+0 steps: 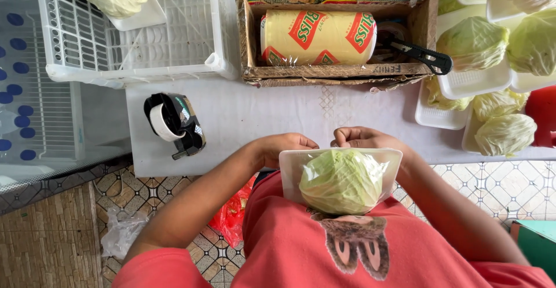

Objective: The person is packaging cabbages by placing them on foam trays, wrapping them in plastic film, and sealing the film with tape.

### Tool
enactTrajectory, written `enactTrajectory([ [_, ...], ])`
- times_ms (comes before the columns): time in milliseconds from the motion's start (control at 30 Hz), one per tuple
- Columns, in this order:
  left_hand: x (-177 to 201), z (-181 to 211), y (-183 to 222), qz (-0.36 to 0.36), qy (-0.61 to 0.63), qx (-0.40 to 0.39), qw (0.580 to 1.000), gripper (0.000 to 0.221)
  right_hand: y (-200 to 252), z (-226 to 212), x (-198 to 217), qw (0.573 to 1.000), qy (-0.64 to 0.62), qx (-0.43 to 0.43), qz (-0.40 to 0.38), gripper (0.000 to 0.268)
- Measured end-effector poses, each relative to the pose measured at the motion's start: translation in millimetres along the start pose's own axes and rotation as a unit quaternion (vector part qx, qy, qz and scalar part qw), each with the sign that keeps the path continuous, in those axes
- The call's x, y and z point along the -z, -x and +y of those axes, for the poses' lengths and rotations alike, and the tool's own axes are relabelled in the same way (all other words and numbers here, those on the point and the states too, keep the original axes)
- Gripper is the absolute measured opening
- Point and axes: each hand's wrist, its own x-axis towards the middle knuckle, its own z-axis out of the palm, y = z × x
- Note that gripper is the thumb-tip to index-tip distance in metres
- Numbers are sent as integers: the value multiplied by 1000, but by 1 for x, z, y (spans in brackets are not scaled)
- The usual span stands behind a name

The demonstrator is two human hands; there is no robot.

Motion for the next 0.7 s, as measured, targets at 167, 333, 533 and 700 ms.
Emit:
enactTrajectory([
  [167, -32, 1, 23, -60, 133, -34, 989, 18, 3, 4, -11, 997, -70, 37, -12, 19],
  [333, -26, -26, 13, -79, 178, -73, 978, 18, 6, 11, -20, 991, -122, 63, -4, 18],
  [533, -18, -11, 34, -26, 112, -128, 985, 17, 7, 19, -19, 981, -160, 92, -63, 17],
  [700, -69, 72, 94, 200, -326, -384, 840, 18, 5, 30, -14, 973, -190, 103, -79, 17],
])
